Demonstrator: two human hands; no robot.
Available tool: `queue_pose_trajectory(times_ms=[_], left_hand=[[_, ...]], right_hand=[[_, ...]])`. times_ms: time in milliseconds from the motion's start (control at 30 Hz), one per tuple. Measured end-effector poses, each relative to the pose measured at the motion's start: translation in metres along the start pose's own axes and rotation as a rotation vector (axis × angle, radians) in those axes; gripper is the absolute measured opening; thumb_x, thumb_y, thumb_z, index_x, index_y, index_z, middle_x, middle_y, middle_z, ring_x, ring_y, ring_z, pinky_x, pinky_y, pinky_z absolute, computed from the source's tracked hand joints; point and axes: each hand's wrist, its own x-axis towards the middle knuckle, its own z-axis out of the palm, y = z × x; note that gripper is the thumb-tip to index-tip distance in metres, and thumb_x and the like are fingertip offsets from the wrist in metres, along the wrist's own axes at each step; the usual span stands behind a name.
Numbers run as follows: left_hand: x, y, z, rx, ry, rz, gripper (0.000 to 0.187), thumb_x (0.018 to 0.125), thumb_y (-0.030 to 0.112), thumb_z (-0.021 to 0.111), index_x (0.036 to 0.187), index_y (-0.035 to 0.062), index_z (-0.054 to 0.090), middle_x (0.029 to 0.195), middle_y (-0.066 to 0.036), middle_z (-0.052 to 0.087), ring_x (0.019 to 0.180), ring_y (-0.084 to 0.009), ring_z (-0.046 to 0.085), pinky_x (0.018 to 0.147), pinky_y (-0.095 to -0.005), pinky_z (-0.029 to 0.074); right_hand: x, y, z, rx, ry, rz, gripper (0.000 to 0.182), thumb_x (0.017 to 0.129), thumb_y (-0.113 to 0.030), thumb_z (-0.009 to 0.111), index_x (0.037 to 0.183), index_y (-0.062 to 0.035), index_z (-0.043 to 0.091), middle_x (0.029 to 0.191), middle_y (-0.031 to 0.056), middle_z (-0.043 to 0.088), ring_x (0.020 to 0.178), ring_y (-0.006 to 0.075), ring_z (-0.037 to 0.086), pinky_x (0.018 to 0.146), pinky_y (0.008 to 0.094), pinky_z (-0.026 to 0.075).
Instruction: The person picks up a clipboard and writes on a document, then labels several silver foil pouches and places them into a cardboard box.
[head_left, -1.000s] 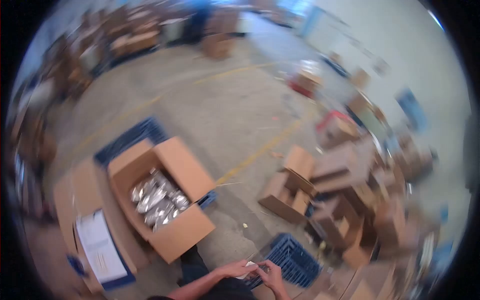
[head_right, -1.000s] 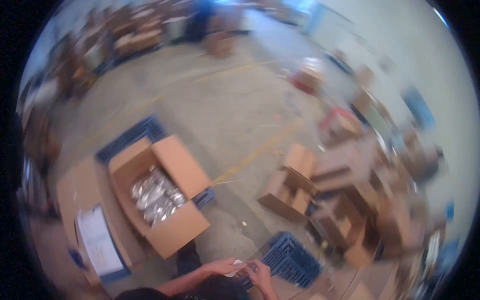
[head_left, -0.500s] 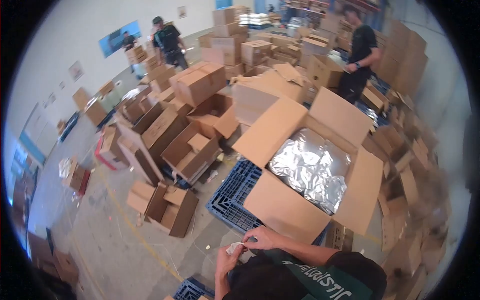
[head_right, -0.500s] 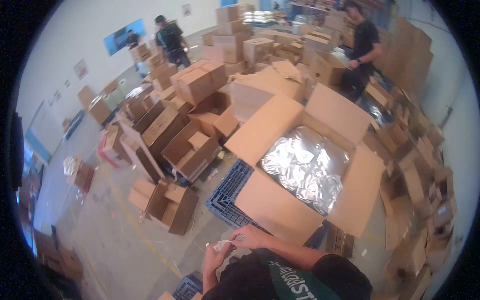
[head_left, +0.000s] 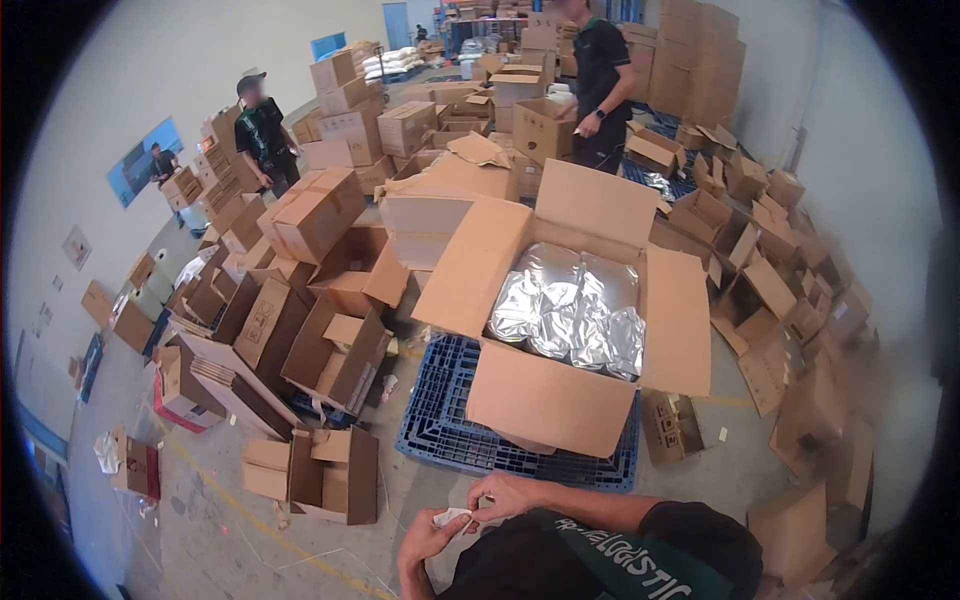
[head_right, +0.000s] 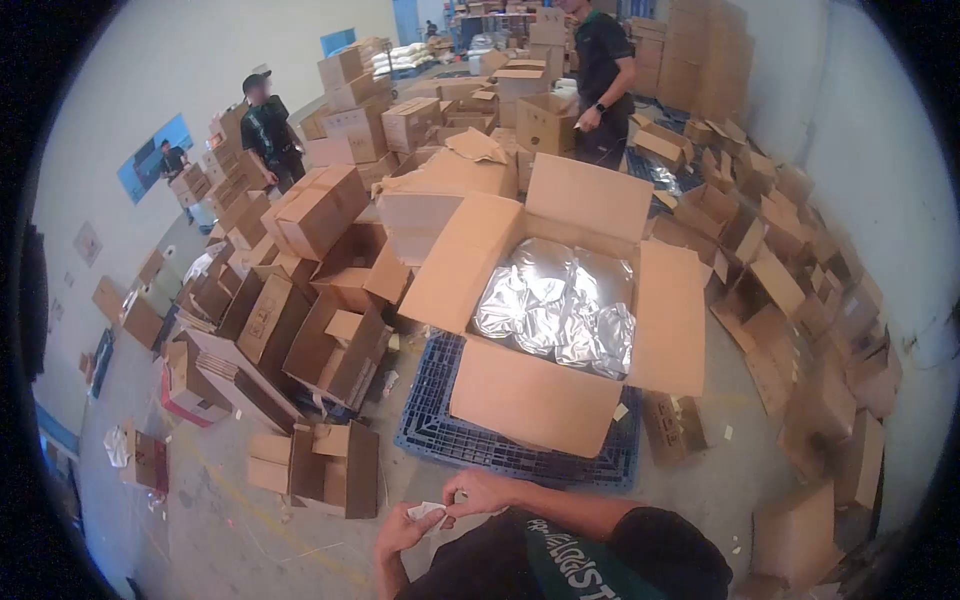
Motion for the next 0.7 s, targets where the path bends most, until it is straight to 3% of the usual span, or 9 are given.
queue_pose_trajectory(times_ms=[167, 233, 400, 467, 533, 567, 633, 700], left_hand=[[0.008, 0.039, 0.007, 0.314, -0.06, 0.046, 0.025, 0.089, 0.028, 0.064, 0.087, 0.0053, 0.074, 0.076, -0.003, 0.07, 0.068, -0.0089, 0.06, 0.065, -0.027, 0.048], [0.014, 0.063, 0.014, 0.362, -0.032, 0.062, 0.032, 0.089, 0.035, 0.062, 0.085, 0.0045, 0.072, 0.07, -0.011, 0.069, 0.063, -0.0224, 0.066, 0.063, -0.0344, 0.05], [0.039, 0.089, 0.029, 0.482, 0.035, 0.164, 0.028, 0.088, 0.03, 0.063, 0.083, 0.004, 0.072, 0.071, -0.014, 0.068, 0.064, -0.0279, 0.067, 0.062, -0.0363, 0.051], [0.055, 0.101, 0.037, 0.542, 0.061, 0.191, 0.023, 0.087, 0.026, 0.064, 0.086, 0.0043, 0.072, 0.07, -0.014, 0.068, 0.064, -0.0281, 0.067, 0.061, -0.0359, 0.051], [0.07, 0.122, 0.051, 0.549, 0.136, 0.26, 0.028, 0.087, 0.03, 0.064, 0.081, 0.0036, 0.07, 0.07, -0.018, 0.064, 0.066, -0.0352, 0.064, 0.059, -0.0378, 0.05], [0.084, 0.13, 0.06, 0.551, 0.137, 0.265, 0.028, 0.087, 0.03, 0.064, 0.081, 0.0036, 0.07, 0.07, -0.018, 0.064, 0.066, -0.0352, 0.064, 0.059, -0.0378, 0.05], [0.11, 0.147, 0.083, 0.566, 0.337, 0.418, 0.021, 0.087, 0.025, 0.065, 0.084, 0.0048, 0.07, 0.073, -0.017, 0.065, 0.067, -0.0349, 0.064, 0.058, -0.0375, 0.049], [0.134, 0.174, 0.108, 0.565, 0.415, 0.432, 0.013, 0.083, 0.018, 0.068, 0.09, 0.007, 0.069, 0.082, -0.015, 0.066, 0.075, -0.0328, 0.064, 0.064, -0.0379, 0.049]], right_hand=[[-0.013, 0.008, 0.006, -0.123, 0.207, -0.039, 0.023, 0.076, -0.023, 0.068, 0.076, -0.0015, 0.061, 0.073, 0.0085, 0.059, 0.068, 0.0208, 0.058, 0.059, 0.033, 0.044], [-0.019, 0.007, 0.0, -0.115, 0.271, -0.055, 0.023, 0.076, -0.023, 0.067, 0.076, -0.0012, 0.059, 0.073, 0.0089, 0.059, 0.067, 0.0213, 0.057, 0.058, 0.0332, 0.044], [-0.03, 0.007, -0.028, -0.122, 0.412, -0.151, 0.021, 0.075, -0.019, 0.066, 0.076, -0.0008, 0.056, 0.072, 0.0096, 0.057, 0.064, 0.022, 0.055, 0.057, 0.0339, 0.043], [-0.034, 0.006, -0.044, -0.088, 0.498, -0.13, 0.022, 0.072, -0.017, 0.066, 0.076, 0.0, 0.053, 0.072, 0.0134, 0.055, 0.068, 0.0286, 0.057, 0.062, 0.0377, 0.045], [-0.04, 0.013, -0.065, -0.112, 0.546, -0.176, 0.019, 0.073, -0.015, 0.066, 0.077, -0.0003, 0.055, 0.073, 0.0117, 0.056, 0.066, 0.0253, 0.056, 0.06, 0.0359, 0.044], [-0.046, 0.017, -0.078, -0.136, 0.593, -0.215, 0.016, 0.074, -0.013, 0.066, 0.078, -0.0005, 0.056, 0.074, 0.0101, 0.057, 0.064, 0.022, 0.055, 0.058, 0.0341, 0.044], [-0.063, 0.021, -0.11, -0.123, 0.713, -0.18, 0.016, 0.074, -0.013, 0.066, 0.08, -0.0005, 0.058, 0.075, 0.0106, 0.057, 0.066, 0.0216, 0.056, 0.06, 0.0335, 0.045], [-0.081, 0.027, -0.15, -0.107, 0.818, -0.145, 0.016, 0.074, -0.013, 0.066, 0.082, -0.0005, 0.059, 0.076, 0.0112, 0.058, 0.068, 0.0213, 0.057, 0.061, 0.033, 0.045]])
